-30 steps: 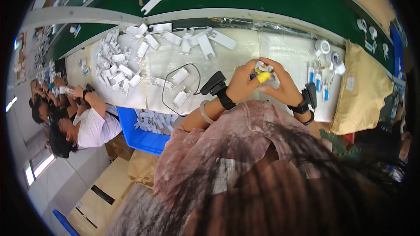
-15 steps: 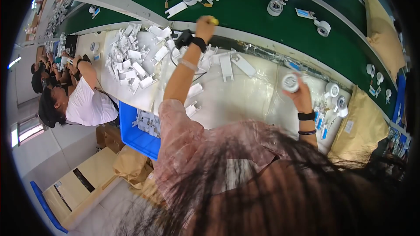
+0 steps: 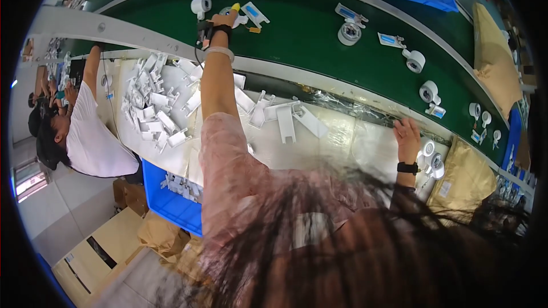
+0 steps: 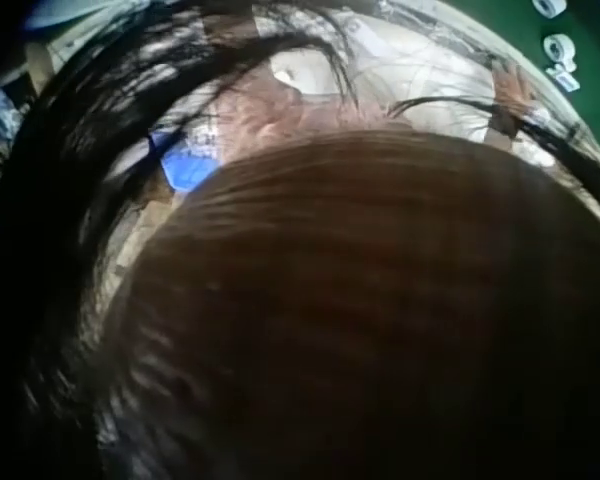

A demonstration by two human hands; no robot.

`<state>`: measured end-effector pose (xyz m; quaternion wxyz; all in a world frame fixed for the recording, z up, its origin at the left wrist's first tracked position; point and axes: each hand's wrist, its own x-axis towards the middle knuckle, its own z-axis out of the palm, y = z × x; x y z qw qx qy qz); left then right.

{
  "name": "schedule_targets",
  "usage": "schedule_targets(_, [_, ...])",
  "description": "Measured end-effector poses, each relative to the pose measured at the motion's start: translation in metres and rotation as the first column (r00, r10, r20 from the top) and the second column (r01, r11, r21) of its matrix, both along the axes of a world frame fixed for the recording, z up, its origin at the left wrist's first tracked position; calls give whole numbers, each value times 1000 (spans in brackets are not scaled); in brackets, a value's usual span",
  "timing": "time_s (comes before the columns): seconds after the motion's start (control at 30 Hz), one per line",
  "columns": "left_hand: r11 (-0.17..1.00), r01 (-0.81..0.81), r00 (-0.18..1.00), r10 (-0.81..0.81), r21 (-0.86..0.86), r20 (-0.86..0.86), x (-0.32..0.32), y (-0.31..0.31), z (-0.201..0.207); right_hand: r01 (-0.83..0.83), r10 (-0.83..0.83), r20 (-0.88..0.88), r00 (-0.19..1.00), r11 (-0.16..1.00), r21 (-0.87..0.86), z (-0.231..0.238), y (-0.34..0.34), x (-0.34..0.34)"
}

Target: The person reaches for a plastic housing from the conveyor belt, fits a battery and a circuit board into it by hand, and places the assembled unit back onto the belt. This process is repeated for several more units throughout the video.

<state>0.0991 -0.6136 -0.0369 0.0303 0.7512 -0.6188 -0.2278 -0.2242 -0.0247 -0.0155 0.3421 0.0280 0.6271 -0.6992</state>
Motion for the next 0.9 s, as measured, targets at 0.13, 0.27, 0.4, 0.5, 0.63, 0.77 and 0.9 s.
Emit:
schedule_targets(0.13, [978, 205, 978, -206, 21, 42, 7, 5, 4, -92, 92, 14, 996, 996, 23, -1, -7, 15])
schedule_targets(0.27, [848, 516, 831, -529, 116, 173, -34, 54, 14, -111, 109, 26, 994, 992, 54, -1, -5, 29])
schedule_targets(0.4, [536, 835, 534, -844, 127, 49, -47, 102, -13, -260, 257, 52, 965, 965, 44, 2, -10, 44])
schedule_targets(0.5, [359, 933, 358, -925, 20, -130, -93, 183, 37, -331, 329, 55, 943, 943, 35, 3, 2, 56])
schedule_targets(0.63, [90, 992, 94, -994, 87, -48, -122, 270, 54, -339, 338, 64, 939, 941, 9, 13, 10, 71])
schedule_targets(0.77, [-4, 999, 4, -983, 46, -182, -141, 356, 64, -308, 306, 74, 949, 951, 27, 20, 28, 78])
schedule_targets(0.9, [-85, 995, -95, -772, -46, -629, -122, 435, 46, -266, 265, 35, 963, 964, 13, 26, 47, 83])
